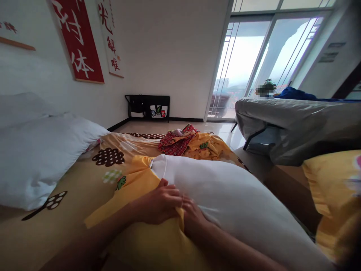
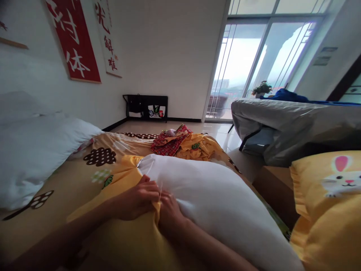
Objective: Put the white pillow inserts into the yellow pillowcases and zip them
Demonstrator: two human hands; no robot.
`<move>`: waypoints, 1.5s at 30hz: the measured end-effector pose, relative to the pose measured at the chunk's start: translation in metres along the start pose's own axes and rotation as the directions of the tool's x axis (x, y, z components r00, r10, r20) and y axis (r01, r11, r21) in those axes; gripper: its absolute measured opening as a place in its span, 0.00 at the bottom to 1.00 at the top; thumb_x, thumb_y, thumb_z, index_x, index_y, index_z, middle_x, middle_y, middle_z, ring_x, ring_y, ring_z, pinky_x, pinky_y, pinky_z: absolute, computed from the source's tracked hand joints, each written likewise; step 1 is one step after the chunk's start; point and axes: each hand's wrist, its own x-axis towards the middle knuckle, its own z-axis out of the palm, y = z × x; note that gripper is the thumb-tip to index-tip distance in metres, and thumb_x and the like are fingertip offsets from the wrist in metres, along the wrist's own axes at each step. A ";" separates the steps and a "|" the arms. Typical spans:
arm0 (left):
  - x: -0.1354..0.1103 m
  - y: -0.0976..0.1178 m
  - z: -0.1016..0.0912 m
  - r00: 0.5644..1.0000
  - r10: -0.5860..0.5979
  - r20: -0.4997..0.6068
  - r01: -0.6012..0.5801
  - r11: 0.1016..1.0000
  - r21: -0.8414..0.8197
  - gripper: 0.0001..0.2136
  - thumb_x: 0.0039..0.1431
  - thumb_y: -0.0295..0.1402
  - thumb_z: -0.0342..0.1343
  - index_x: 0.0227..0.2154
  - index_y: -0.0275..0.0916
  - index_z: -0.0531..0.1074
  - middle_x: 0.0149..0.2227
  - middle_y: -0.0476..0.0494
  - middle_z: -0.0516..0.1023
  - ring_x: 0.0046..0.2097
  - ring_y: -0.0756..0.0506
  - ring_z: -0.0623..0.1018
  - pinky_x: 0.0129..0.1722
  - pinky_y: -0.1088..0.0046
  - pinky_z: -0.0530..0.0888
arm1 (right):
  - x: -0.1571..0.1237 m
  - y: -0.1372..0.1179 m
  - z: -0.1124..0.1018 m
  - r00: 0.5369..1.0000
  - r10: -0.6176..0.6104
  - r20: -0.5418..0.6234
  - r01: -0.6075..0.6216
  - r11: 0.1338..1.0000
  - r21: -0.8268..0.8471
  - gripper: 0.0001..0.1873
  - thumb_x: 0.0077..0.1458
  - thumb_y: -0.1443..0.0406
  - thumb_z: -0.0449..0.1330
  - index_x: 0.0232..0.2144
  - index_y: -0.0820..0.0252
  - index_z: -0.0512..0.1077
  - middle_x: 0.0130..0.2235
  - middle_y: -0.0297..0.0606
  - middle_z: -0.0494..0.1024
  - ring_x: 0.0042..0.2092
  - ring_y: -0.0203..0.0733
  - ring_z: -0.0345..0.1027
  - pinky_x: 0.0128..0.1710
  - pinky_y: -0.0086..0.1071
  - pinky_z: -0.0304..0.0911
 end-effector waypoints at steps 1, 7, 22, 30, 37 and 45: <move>-0.005 -0.002 0.003 0.999 -0.006 0.039 0.006 1.000 0.018 0.07 0.63 0.32 0.49 0.29 0.39 0.65 0.34 0.48 0.73 0.38 0.48 0.69 0.45 0.69 0.58 | -0.008 -0.008 0.004 0.998 -0.055 -0.023 0.055 0.998 -0.005 0.14 0.56 0.70 0.51 0.22 0.58 0.72 0.29 0.37 0.78 0.32 0.37 0.68 0.35 0.30 0.62; -0.058 -0.042 0.018 0.979 -0.202 -0.009 0.201 0.967 0.158 0.10 0.58 0.29 0.55 0.24 0.37 0.61 0.31 0.50 0.70 0.38 0.47 0.68 0.44 0.68 0.54 | -0.068 -0.029 -0.035 0.994 -0.090 0.055 0.105 0.896 -0.432 0.22 0.59 0.64 0.51 0.55 0.61 0.68 0.58 0.44 0.70 0.60 0.48 0.58 0.57 0.42 0.52; 0.038 -0.028 0.018 0.992 0.118 -0.031 -0.108 0.967 0.229 0.14 0.65 0.37 0.49 0.25 0.38 0.66 0.28 0.49 0.74 0.35 0.48 0.71 0.43 0.66 0.57 | -0.064 -0.008 -0.045 0.992 -0.093 -0.084 0.081 0.987 -0.138 0.17 0.61 0.70 0.47 0.40 0.57 0.75 0.38 0.40 0.81 0.45 0.42 0.73 0.44 0.39 0.66; -0.021 0.011 0.039 0.996 0.091 0.018 -0.090 0.907 0.411 0.09 0.66 0.36 0.46 0.41 0.43 0.71 0.41 0.45 0.76 0.44 0.45 0.72 0.47 0.63 0.58 | -0.107 -0.040 -0.012 0.989 -0.115 -0.093 0.082 0.950 -0.300 0.24 0.54 0.73 0.46 0.48 0.61 0.74 0.45 0.41 0.80 0.48 0.45 0.72 0.49 0.40 0.64; -0.200 -0.030 0.005 0.404 -0.713 -0.573 0.882 0.470 0.038 0.24 0.57 0.48 0.52 0.52 0.38 0.67 0.53 0.33 0.73 0.56 0.33 0.68 0.57 0.52 0.62 | -0.112 -0.012 -0.067 0.984 -0.150 0.099 0.180 0.818 -0.547 0.25 0.59 0.53 0.48 0.52 0.56 0.71 0.55 0.44 0.73 0.56 0.53 0.65 0.51 0.47 0.57; -0.213 -0.037 0.015 0.229 -0.973 0.034 0.555 0.102 -0.826 0.30 0.49 0.51 0.60 0.52 0.39 0.70 0.56 0.37 0.72 0.57 0.35 0.71 0.53 0.57 0.71 | -0.133 -0.012 -0.031 0.962 -0.269 0.039 0.261 0.874 -0.411 0.23 0.55 0.75 0.46 0.48 0.63 0.73 0.52 0.43 0.75 0.57 0.43 0.66 0.53 0.36 0.61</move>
